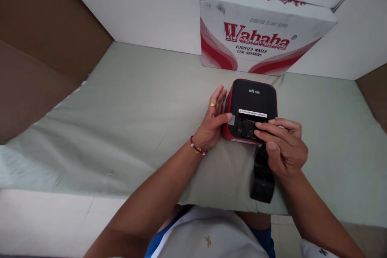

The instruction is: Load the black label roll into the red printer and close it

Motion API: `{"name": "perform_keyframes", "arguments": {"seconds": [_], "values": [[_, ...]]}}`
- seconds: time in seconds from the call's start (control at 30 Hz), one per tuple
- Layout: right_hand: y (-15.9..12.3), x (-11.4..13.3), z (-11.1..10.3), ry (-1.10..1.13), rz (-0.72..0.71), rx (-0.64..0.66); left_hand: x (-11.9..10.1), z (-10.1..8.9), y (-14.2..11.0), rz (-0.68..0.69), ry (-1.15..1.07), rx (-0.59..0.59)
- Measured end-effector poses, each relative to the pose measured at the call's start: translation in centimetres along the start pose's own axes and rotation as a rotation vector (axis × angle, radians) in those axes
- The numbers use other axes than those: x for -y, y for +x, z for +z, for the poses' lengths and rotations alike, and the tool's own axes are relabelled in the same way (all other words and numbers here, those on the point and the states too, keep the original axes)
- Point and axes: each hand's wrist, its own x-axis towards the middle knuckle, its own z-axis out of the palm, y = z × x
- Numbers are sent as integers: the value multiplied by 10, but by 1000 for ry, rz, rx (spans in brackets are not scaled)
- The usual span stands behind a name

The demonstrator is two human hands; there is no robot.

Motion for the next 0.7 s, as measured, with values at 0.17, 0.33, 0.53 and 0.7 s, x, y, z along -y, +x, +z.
{"name": "perform_keyframes", "arguments": {"seconds": [0.17,0.33,0.53,0.7], "values": [[-2,-6,1,45,58,-6,-3,1,0,-13,-30,66],[-7,-17,-1,152,229,-9,-5,-1,-6,-9,-6,69],[-11,-22,1,191,320,-26,-7,-4,-7,-37,42,57],[-6,-19,1,166,272,-33,-8,-6,-3,-27,136,44]]}}
